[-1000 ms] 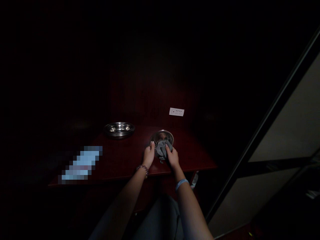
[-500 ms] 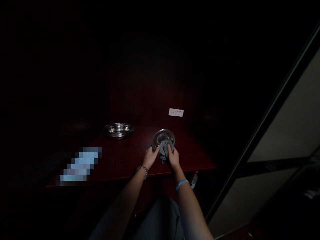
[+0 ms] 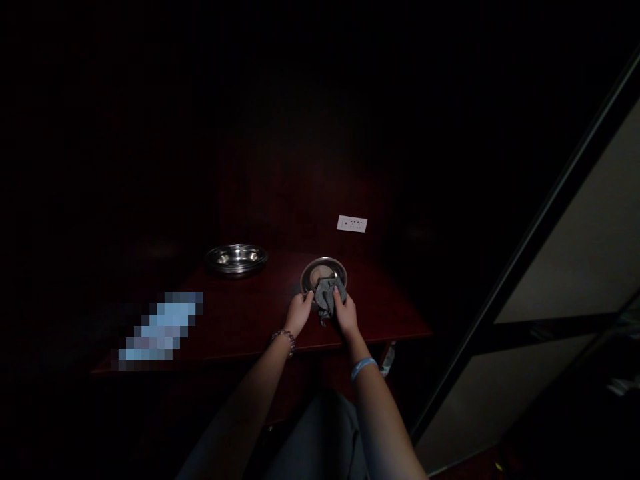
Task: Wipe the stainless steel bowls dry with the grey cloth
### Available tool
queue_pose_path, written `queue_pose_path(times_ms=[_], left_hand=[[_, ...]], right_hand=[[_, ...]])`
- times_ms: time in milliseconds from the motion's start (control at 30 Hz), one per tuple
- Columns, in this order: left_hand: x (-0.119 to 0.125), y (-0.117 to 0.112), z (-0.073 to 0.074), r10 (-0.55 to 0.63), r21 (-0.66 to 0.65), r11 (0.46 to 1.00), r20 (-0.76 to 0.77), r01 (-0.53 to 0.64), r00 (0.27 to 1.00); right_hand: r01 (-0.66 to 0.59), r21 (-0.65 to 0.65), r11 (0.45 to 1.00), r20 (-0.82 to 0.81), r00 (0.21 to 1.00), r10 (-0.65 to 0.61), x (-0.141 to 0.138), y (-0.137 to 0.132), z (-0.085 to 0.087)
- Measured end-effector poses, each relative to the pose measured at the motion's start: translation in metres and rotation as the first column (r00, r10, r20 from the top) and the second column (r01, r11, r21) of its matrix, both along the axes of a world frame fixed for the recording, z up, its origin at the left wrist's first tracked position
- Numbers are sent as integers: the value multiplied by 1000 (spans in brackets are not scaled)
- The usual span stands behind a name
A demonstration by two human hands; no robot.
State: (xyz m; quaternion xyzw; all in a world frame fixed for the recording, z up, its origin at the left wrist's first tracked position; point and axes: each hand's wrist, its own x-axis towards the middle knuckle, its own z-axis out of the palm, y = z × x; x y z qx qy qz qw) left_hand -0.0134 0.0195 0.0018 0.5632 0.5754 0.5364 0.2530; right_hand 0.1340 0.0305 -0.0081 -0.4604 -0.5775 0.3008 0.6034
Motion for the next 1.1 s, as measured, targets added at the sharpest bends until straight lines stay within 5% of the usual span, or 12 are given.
queue_pose_path(times_ms=[167,700,1100], left_hand=[[-1,3,-2,-26,89,996,147,13,989],[-2,-4,2,53,70,996,106,-61,993],[-3,1,-3,54,7,999,3,-54,999]], right_hand=[[31,10,999,-51,998,-30,-2,-2,3],[190,-31,981,-361,913,-188,5,1,5],[213,-15,977,-234,949,-210,5,-4,7]])
